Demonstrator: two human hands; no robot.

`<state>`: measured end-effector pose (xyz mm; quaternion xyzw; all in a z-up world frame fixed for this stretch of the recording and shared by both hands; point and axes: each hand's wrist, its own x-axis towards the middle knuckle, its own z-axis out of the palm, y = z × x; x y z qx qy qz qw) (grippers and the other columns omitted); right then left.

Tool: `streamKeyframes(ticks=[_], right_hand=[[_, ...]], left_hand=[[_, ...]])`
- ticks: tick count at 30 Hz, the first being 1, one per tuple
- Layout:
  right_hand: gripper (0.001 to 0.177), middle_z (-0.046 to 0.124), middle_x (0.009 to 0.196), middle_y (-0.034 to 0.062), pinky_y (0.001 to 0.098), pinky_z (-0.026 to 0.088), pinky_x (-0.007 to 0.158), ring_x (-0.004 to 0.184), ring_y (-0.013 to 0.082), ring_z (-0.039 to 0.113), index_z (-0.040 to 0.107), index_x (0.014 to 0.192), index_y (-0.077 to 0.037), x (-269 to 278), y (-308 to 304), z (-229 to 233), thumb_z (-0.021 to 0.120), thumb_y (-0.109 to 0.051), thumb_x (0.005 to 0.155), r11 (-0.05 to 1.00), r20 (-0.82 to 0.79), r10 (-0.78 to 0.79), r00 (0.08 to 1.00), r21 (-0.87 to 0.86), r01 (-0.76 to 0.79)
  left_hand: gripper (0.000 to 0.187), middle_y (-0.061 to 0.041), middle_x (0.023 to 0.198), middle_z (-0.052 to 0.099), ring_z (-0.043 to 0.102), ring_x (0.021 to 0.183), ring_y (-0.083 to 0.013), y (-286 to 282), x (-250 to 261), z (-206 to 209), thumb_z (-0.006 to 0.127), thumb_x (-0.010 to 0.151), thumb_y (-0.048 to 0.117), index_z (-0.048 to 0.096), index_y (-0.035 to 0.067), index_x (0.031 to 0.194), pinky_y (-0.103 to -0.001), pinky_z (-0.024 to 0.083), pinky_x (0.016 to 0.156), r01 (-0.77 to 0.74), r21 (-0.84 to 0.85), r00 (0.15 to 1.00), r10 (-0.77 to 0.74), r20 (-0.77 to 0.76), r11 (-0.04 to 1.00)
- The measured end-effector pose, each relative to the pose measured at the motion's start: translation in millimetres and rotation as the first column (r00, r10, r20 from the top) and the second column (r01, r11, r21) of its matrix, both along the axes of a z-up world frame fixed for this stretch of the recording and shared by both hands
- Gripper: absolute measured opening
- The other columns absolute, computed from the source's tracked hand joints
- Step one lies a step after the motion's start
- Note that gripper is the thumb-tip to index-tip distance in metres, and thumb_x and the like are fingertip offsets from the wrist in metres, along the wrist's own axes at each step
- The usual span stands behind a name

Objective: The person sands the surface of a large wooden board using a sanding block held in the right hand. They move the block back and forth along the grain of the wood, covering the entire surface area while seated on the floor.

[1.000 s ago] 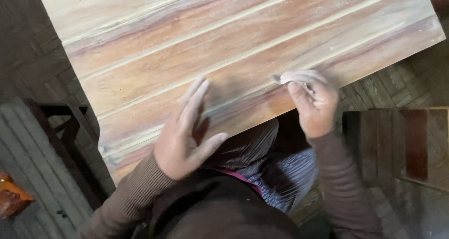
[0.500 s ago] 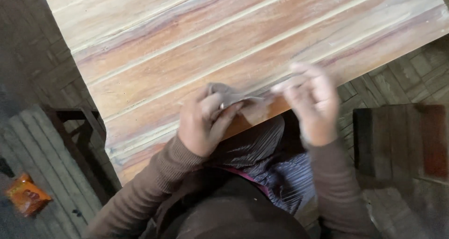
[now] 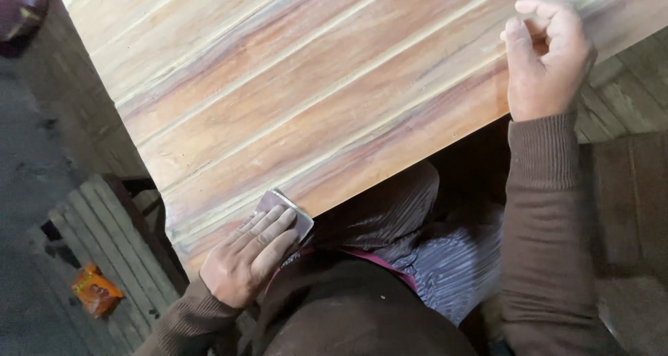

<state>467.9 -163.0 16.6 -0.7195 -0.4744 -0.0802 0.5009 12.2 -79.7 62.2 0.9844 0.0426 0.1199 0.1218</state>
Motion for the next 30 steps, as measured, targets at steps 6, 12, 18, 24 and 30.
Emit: streamKeyframes(ticks=[6,12,18,24,30], right_hand=[[0.014,0.071,0.085,0.0123,0.0332,0.053,0.062,0.072,0.0201,0.063,0.074,0.109,0.006,-5,5,-5,0.063,0.010,0.101,0.993,0.066,-0.122,0.990,0.021,0.120],[0.018,0.073,0.085,0.0141,0.0311,0.053,0.058,0.072,0.0216,0.066,0.077,0.104,0.007,-2,5,-10,0.064,0.016,0.095,0.990,0.121,-0.132,0.984,0.072,0.124],[0.020,0.064,0.083,0.0098,0.0332,0.045,0.058,0.071,0.0216,0.056,0.078,0.098,0.002,2,5,-16,0.064,0.013,0.087,0.985,0.171,-0.173,0.970,0.053,0.166],[0.016,0.063,0.088,0.0076,0.0381,0.050,0.071,0.083,0.0248,0.060,0.071,0.092,-0.002,1,7,-18,0.068,0.014,0.089,0.985,0.255,-0.170,0.952,0.020,0.171],[0.019,0.065,0.092,0.0103,0.0351,0.051,0.069,0.085,0.0245,0.062,0.067,0.089,-0.001,1,6,-16,0.070,0.018,0.090,0.990,0.240,-0.138,0.961,0.008,0.140]], left_hand=[[0.043,-0.015,0.155,0.049,0.044,0.146,-0.0318,-4,48,-9,0.038,0.109,0.008,0.044,0.007,0.152,-0.045,0.034,0.124,0.001,0.036,0.997,0.002,-0.074,0.999],[0.037,-0.017,0.143,0.062,0.054,0.139,-0.0330,-15,134,-14,0.053,0.108,0.012,0.055,0.003,0.144,-0.045,0.043,0.119,0.020,-0.015,0.997,-0.019,0.079,1.000],[0.049,-0.020,0.147,0.056,0.054,0.140,-0.0328,-15,40,2,0.061,0.101,0.004,0.047,0.004,0.148,-0.042,0.042,0.120,-0.071,-0.051,0.997,0.069,-0.043,0.996],[0.039,-0.012,0.143,0.063,0.057,0.137,-0.0286,-33,69,-4,0.060,0.106,0.015,0.055,0.006,0.144,-0.041,0.041,0.120,-0.151,-0.003,0.988,0.151,0.041,0.989],[0.035,-0.017,0.137,0.068,0.061,0.134,-0.0337,-50,164,-36,0.062,0.107,0.010,0.058,0.003,0.141,-0.047,0.047,0.118,-0.127,0.022,0.978,0.122,0.172,0.992]])
